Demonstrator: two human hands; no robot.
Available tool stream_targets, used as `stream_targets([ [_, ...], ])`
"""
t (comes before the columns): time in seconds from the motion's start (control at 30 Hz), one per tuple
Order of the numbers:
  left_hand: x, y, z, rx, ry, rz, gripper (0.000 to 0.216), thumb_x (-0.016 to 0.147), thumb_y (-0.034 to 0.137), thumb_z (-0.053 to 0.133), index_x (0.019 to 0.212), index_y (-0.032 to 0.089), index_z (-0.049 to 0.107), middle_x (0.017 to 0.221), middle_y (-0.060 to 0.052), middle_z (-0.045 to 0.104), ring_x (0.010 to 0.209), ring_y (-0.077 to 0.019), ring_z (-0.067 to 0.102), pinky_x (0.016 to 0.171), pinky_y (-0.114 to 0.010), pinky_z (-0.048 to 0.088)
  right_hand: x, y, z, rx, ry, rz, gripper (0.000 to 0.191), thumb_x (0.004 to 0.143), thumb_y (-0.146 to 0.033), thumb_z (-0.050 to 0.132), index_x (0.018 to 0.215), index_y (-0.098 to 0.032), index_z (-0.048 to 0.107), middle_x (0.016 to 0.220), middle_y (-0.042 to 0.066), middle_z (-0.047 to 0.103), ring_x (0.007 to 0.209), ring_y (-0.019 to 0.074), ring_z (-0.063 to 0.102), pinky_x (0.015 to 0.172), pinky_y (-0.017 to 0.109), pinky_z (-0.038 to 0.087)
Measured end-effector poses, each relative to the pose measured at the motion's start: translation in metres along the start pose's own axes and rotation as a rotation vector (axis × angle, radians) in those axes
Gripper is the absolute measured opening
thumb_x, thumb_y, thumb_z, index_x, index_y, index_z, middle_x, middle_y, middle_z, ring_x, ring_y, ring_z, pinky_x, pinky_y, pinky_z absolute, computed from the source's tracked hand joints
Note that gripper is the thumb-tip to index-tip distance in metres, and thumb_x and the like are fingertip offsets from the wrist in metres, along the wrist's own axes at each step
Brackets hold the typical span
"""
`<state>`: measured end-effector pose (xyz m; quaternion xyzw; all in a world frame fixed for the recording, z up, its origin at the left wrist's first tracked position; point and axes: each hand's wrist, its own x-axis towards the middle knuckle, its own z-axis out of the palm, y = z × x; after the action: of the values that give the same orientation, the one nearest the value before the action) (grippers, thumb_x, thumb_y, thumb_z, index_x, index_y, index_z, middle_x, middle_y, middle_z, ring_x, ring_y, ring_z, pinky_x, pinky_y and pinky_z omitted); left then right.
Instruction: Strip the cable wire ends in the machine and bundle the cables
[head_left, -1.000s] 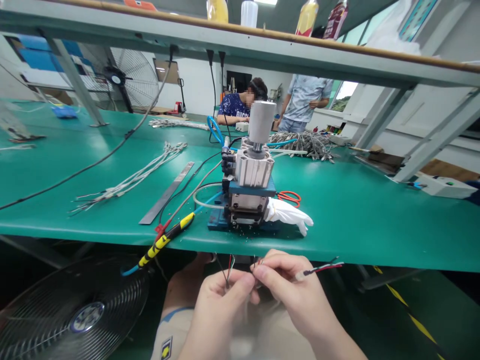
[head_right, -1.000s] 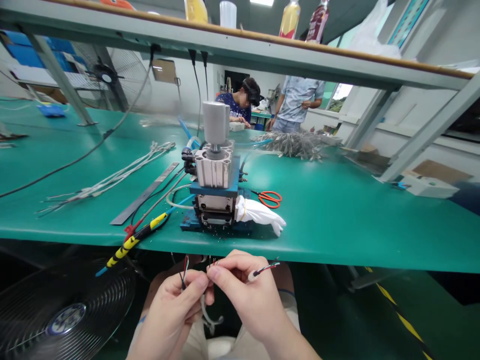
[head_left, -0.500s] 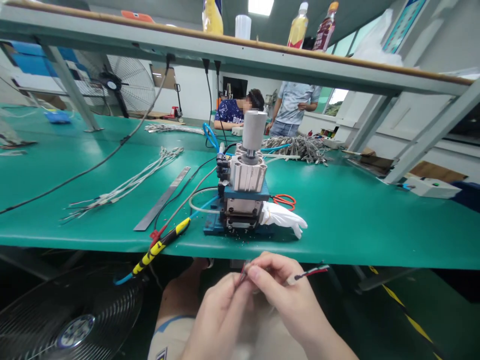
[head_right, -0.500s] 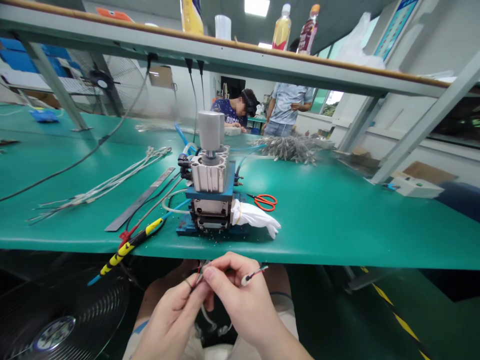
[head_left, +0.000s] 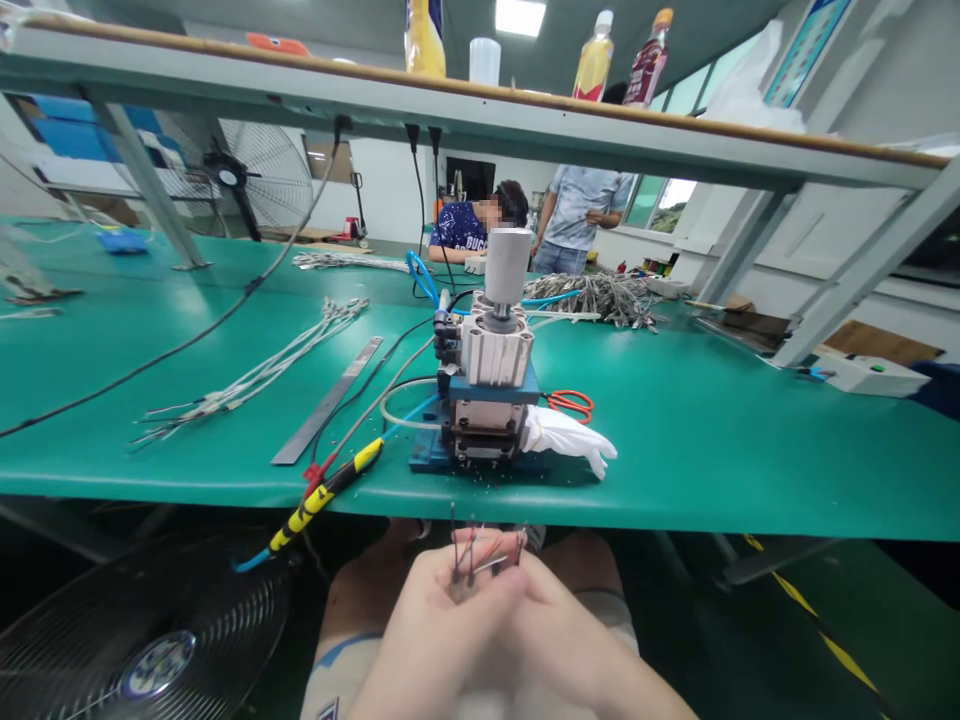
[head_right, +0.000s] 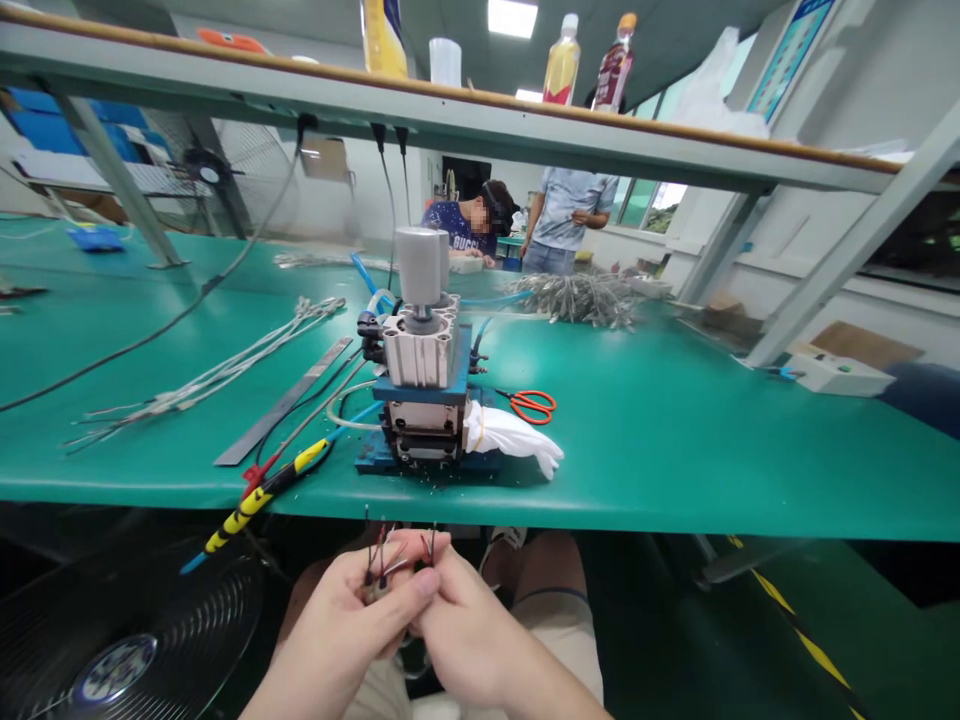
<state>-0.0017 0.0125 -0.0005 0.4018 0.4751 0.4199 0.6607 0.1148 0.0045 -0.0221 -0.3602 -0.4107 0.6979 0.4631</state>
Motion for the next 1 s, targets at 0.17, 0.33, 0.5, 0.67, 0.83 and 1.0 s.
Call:
stream_targets([
  [0.17,0.0,-0.002,-0.005,-0.074,-0.069,0.039,0.016,0.063,0.026,0.083,0.069,0.014,0.076,0.074,-0.005,0.071,0.072,-0.0151,0.062,0.069,-0.021,0.051,-0.008,-0.009,-0.01,-0.267,-0.113,-0.125,0.03,0.083,-0.018,0.06,0.112,-0.023,0.066,0.121,0.006,0.062,0.118,0.0242,0.055,0.108,0.041,0.038],
  [0.33,0.0,-0.006,-0.01,-0.174,-0.031,0.045,0.015,0.059,0.022,0.087,0.066,0.015,0.076,0.071,-0.003,0.073,0.067,-0.0115,0.062,0.064,-0.016,0.05,-0.02,-0.023,-0.019,-0.297,0.108,-0.26,0.043,0.084,-0.022,0.061,0.127,-0.025,0.059,0.114,0.008,0.064,0.109,0.0249,0.058,0.1,0.042,0.045],
  [0.5,-0.001,-0.009,-0.007,-0.259,0.051,0.051,0.022,0.051,0.015,0.089,0.058,0.015,0.069,0.064,0.0,0.07,0.063,-0.0106,0.061,0.062,-0.016,0.05,-0.025,-0.038,-0.008,-0.282,0.213,-0.364,0.01,0.087,-0.027,0.067,0.094,-0.022,0.073,0.091,0.004,0.064,0.079,0.0167,0.062,0.072,0.026,0.052],
  [0.67,-0.002,-0.007,-0.005,-0.213,-0.007,0.074,0.026,0.053,0.012,0.088,0.054,0.014,0.062,0.057,0.003,0.061,0.058,-0.0081,0.053,0.058,-0.015,0.047,-0.021,-0.045,0.001,-0.339,0.204,-0.362,0.006,0.084,-0.025,0.071,0.083,-0.02,0.072,0.084,0.003,0.065,0.076,0.016,0.063,0.067,0.023,0.051],
  [0.83,-0.002,-0.004,-0.004,-0.183,-0.04,0.072,0.027,0.057,0.019,0.088,0.057,0.014,0.061,0.061,0.001,0.062,0.061,-0.0104,0.054,0.059,-0.018,0.048,-0.015,-0.046,0.002,-0.29,0.235,-0.295,0.013,0.08,-0.027,0.076,0.077,-0.017,0.068,0.074,0.002,0.066,0.065,0.0142,0.062,0.058,0.021,0.05],
  [1.0,-0.001,-0.011,-0.007,-0.2,-0.061,0.092,0.027,0.059,0.018,0.087,0.058,0.015,0.06,0.059,0.003,0.061,0.06,-0.0091,0.054,0.059,-0.016,0.046,-0.013,-0.05,0.002,-0.258,0.231,-0.254,0.018,0.078,-0.029,0.078,0.071,-0.016,0.067,0.068,0.0,0.064,0.056,0.0095,0.055,0.05,0.017,0.046],
])
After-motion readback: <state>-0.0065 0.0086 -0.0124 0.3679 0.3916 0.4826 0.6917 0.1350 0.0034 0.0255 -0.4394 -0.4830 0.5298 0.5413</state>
